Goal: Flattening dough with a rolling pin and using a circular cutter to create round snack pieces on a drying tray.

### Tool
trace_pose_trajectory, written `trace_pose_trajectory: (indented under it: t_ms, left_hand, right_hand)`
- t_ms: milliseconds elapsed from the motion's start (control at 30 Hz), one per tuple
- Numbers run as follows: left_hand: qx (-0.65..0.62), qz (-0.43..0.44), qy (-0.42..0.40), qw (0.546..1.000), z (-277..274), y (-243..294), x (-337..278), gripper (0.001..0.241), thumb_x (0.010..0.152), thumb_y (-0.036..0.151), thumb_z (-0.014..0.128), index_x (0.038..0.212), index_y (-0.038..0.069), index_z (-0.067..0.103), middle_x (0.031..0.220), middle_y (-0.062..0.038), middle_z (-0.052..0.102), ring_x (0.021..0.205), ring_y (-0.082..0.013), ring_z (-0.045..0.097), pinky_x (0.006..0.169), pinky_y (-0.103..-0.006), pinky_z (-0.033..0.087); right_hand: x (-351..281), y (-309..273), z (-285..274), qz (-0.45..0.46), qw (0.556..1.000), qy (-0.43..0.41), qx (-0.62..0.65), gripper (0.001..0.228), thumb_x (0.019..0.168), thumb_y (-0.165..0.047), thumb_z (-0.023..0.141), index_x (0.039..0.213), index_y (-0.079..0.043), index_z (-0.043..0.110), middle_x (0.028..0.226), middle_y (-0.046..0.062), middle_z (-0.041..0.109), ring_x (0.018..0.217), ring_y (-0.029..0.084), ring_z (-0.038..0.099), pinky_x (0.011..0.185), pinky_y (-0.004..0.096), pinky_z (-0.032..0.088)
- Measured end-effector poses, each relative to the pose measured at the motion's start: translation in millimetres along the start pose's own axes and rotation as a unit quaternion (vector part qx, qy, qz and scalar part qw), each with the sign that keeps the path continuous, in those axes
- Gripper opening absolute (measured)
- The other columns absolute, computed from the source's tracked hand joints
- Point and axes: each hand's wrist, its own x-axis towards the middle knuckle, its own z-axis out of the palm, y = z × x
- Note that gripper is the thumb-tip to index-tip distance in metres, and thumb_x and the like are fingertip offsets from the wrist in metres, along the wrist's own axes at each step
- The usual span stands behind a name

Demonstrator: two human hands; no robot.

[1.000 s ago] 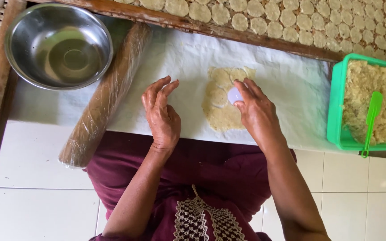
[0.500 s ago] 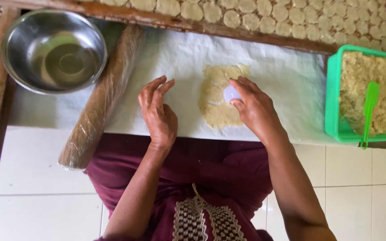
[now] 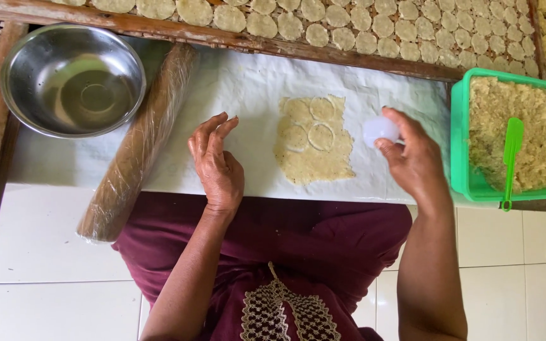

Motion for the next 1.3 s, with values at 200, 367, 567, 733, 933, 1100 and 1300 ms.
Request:
trace_pose_trajectory:
  t_ms: [200, 367, 567, 733, 933, 1100, 1300]
  left_hand:
    - [-0.002, 0.001, -0.002, 1.0, 0.4, 0.3, -1.0, 0.076, 0.067, -0.027, 0.041, 0.127, 0.012, 0.068, 0.137, -0.006, 0.06, 0.128, -0.0299, 0.053, 0.107, -0.0407, 0.05]
    - [-0.013, -0.015, -0.009, 1.0, -2.8, 3.2, -0.1, 0.078, 0.066, -0.027, 0.039, 0.127, 0.012, 0.068, 0.136, -0.006, 0.06, 0.128, -0.0306, 0.053, 0.106, -0.0405, 0.05]
    - [-0.015, -0.014, -0.007, 1.0, -0.7, 0.3, -1.6, 0.077, 0.067, -0.027, 0.04, 0.128, 0.012, 0.068, 0.137, -0.006, 0.059, 0.128, -0.0302, 0.053, 0.107, -0.0405, 0.05]
    - [-0.02, -0.013, -0.007, 1.0, 0.3, 0.4, 0.2, 0.077, 0.067, -0.027, 0.04, 0.126, 0.013, 0.068, 0.136, -0.006, 0.06, 0.128, -0.0299, 0.053, 0.108, -0.0397, 0.05]
    - [-0.014, -0.013, -0.004, 1.0, -1.7, 0.7, 0.1, 0.077, 0.066, -0.027, 0.041, 0.126, 0.012, 0.068, 0.137, -0.006, 0.06, 0.128, -0.0296, 0.053, 0.109, -0.0404, 0.049]
    - [-0.029, -0.016, -0.01, 0.999, -2.0, 1.3, 0.4, 0.077, 0.066, -0.027, 0.04, 0.127, 0.012, 0.068, 0.137, -0.007, 0.059, 0.128, -0.0304, 0.053, 0.107, -0.0395, 0.05]
    - [-0.03, -0.016, -0.006, 0.999, -4.6, 4.8, 0.9, 0.076, 0.066, -0.027, 0.041, 0.126, 0.012, 0.068, 0.136, -0.007, 0.061, 0.128, -0.0299, 0.054, 0.109, -0.0401, 0.049]
  right_hand:
    - [-17.5, -27.1, 24.6, -0.195, 0.98, -0.02, 0.035, 0.052, 0.091, -0.01, 0.073, 0.14, -0.015, 0.058, 0.146, 0.013, 0.06, 0.12, 0.034, 0.068, 0.092, 0.039, 0.06]
    - [-0.4, -21.2, 28.0, -0.195, 0.98, 0.016, -0.016, 0.052, 0.092, -0.009, 0.075, 0.142, -0.015, 0.057, 0.149, 0.015, 0.056, 0.122, 0.035, 0.064, 0.098, 0.041, 0.057]
    - [1.8, -32.1, 42.0, -0.222, 0.974, -0.015, -0.033, 0.052, 0.09, -0.01, 0.074, 0.139, -0.014, 0.058, 0.146, 0.012, 0.058, 0.127, 0.036, 0.06, 0.1, 0.044, 0.053]
    - [7.2, -34.2, 48.1, -0.231, 0.972, -0.026, -0.041, 0.05, 0.092, -0.011, 0.073, 0.14, -0.013, 0.058, 0.146, 0.012, 0.057, 0.127, 0.036, 0.06, 0.101, 0.045, 0.052]
    - [9.5, -43.7, 54.0, -0.211, 0.975, -0.052, -0.055, 0.049, 0.092, -0.013, 0.071, 0.14, -0.014, 0.058, 0.146, 0.011, 0.057, 0.124, 0.034, 0.061, 0.099, 0.044, 0.052]
    - [10.1, -43.5, 58.0, -0.216, 0.972, -0.048, -0.081, 0.05, 0.093, -0.015, 0.072, 0.141, -0.014, 0.058, 0.147, 0.013, 0.056, 0.123, 0.036, 0.062, 0.098, 0.045, 0.052]
    - [6.1, -52.9, 55.6, -0.188, 0.978, -0.05, -0.077, 0.05, 0.093, -0.015, 0.071, 0.141, -0.015, 0.059, 0.15, 0.015, 0.055, 0.12, 0.036, 0.064, 0.099, 0.045, 0.054]
